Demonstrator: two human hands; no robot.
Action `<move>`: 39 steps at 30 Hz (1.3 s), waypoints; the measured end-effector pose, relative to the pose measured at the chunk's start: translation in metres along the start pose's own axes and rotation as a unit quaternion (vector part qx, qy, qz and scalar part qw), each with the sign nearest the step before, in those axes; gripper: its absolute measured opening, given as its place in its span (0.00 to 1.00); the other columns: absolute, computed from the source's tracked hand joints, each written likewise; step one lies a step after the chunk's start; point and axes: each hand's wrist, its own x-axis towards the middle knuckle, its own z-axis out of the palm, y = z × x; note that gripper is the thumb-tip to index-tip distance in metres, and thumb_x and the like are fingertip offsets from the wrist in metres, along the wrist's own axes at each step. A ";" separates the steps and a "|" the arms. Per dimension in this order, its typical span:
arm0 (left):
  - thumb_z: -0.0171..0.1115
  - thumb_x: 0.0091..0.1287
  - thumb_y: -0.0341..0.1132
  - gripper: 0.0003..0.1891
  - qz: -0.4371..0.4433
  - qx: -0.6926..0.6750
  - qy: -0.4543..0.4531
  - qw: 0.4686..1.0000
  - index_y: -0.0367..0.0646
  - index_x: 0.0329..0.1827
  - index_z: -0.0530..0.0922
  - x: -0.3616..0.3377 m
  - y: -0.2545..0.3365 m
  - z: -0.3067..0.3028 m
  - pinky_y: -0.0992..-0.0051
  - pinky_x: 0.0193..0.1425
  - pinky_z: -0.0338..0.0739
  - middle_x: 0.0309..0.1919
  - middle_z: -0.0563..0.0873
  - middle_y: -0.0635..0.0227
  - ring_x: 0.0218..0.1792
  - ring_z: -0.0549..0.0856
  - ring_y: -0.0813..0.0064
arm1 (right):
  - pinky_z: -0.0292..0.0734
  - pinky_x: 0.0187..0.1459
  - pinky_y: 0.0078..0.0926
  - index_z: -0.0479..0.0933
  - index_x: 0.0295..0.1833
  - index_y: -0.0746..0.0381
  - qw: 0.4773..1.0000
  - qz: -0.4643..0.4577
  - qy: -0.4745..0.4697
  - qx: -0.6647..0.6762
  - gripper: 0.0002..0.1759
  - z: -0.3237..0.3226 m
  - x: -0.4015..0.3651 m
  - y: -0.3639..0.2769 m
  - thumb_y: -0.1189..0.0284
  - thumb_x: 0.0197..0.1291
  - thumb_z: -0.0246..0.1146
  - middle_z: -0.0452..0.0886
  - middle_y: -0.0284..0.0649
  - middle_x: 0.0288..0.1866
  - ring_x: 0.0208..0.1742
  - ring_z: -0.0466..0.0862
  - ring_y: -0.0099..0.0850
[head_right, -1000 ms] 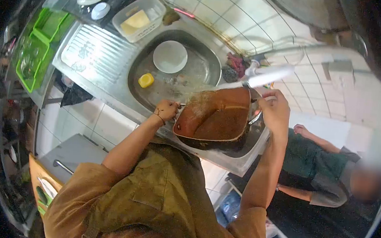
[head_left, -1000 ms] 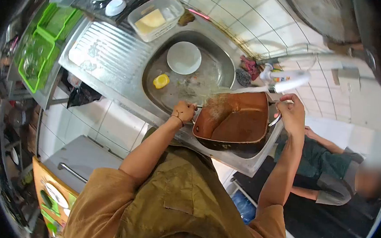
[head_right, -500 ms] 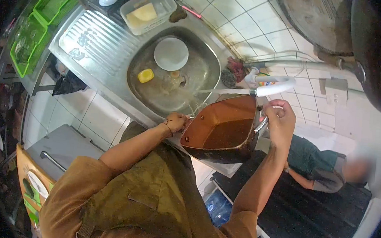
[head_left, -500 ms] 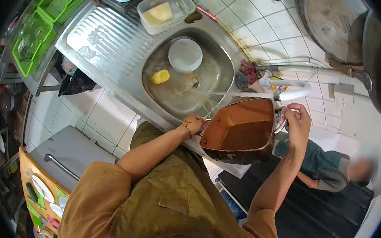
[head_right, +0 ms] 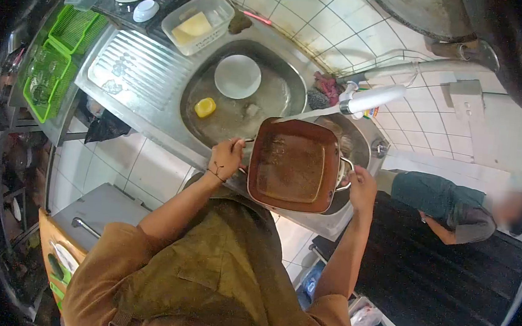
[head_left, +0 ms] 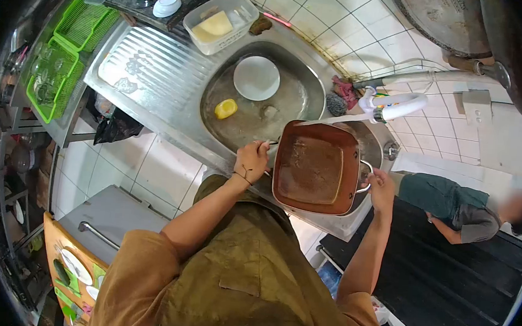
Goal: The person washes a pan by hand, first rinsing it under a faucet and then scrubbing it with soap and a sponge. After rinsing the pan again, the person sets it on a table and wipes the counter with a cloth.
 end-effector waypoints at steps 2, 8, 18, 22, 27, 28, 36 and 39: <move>0.53 0.73 0.39 0.16 0.019 0.036 -0.010 0.999 0.32 0.43 0.80 -0.006 0.008 -0.001 0.71 0.24 0.80 0.19 0.80 0.63 0.19 0.83 0.74 | 0.75 0.36 0.22 0.75 0.54 0.71 0.999 -0.026 -0.026 0.003 0.15 0.001 0.019 0.055 0.76 0.63 0.60 0.84 0.43 0.34 0.33 0.84 0.28; 0.54 0.70 0.34 0.12 0.113 0.067 0.037 0.991 0.31 0.42 0.80 -0.023 0.008 0.018 0.54 0.38 0.77 0.29 0.83 0.41 0.34 0.83 0.42 | 0.78 0.50 0.36 0.78 0.52 0.65 0.925 -0.265 0.146 -0.228 0.15 0.049 -0.020 -0.072 0.74 0.60 0.62 0.84 0.49 0.43 0.46 0.84 0.45; 0.54 0.71 0.36 0.11 0.114 0.043 0.042 0.992 0.36 0.39 0.79 -0.038 0.031 0.012 0.52 0.34 0.74 0.28 0.80 0.41 0.34 0.80 0.37 | 0.81 0.49 0.39 0.78 0.57 0.65 0.773 -0.116 -0.289 -0.552 0.27 0.294 0.141 -0.164 0.59 0.58 0.66 0.82 0.52 0.54 0.50 0.85 0.43; 0.57 0.65 0.31 0.10 0.127 -0.007 0.054 0.990 0.32 0.42 0.79 -0.040 0.022 0.022 0.53 0.34 0.77 0.30 0.81 0.40 0.33 0.82 0.40 | 0.82 0.49 0.42 0.78 0.55 0.69 0.852 0.081 -0.261 -0.447 0.26 0.345 0.161 -0.134 0.66 0.53 0.70 0.79 0.54 0.59 0.48 0.86 0.44; 0.60 0.61 0.29 0.10 0.047 -0.034 -0.029 0.998 0.30 0.41 0.78 -0.044 0.022 0.018 0.55 0.34 0.78 0.31 0.82 0.40 0.33 0.83 0.43 | 0.84 0.32 0.37 0.76 0.54 0.72 0.896 0.209 -0.220 -0.325 0.27 0.377 0.179 -0.074 0.64 0.56 0.70 0.81 0.53 0.52 0.39 0.86 0.42; 0.59 0.61 0.28 0.10 0.041 -0.035 -0.033 0.998 0.30 0.42 0.78 -0.042 0.021 0.018 0.55 0.34 0.78 0.31 0.82 0.41 0.33 0.83 0.43 | 0.82 0.24 0.34 0.76 0.52 0.73 0.875 0.239 -0.249 -0.340 0.22 0.377 0.177 -0.077 0.66 0.58 0.67 0.83 0.49 0.46 0.35 0.85 0.38; 0.55 0.70 0.33 0.11 0.087 -0.006 -0.017 0.996 0.31 0.43 0.78 -0.035 0.028 0.018 0.52 0.34 0.77 0.29 0.81 0.39 0.33 0.83 0.41 | 0.79 0.40 0.40 0.77 0.45 0.66 0.773 -0.213 -0.322 -0.503 0.18 0.330 0.144 -0.173 0.61 0.61 0.58 0.83 0.52 0.38 0.38 0.84 0.45; 0.54 0.71 0.36 0.13 0.088 -0.006 -0.019 0.996 0.32 0.45 0.78 -0.035 0.034 0.014 0.52 0.35 0.76 0.29 0.81 0.38 0.33 0.83 0.40 | 0.75 0.52 0.44 0.73 0.53 0.65 0.833 -0.279 -0.352 -0.322 0.26 0.306 0.085 -0.233 0.58 0.57 0.63 0.80 0.57 0.43 0.47 0.81 0.53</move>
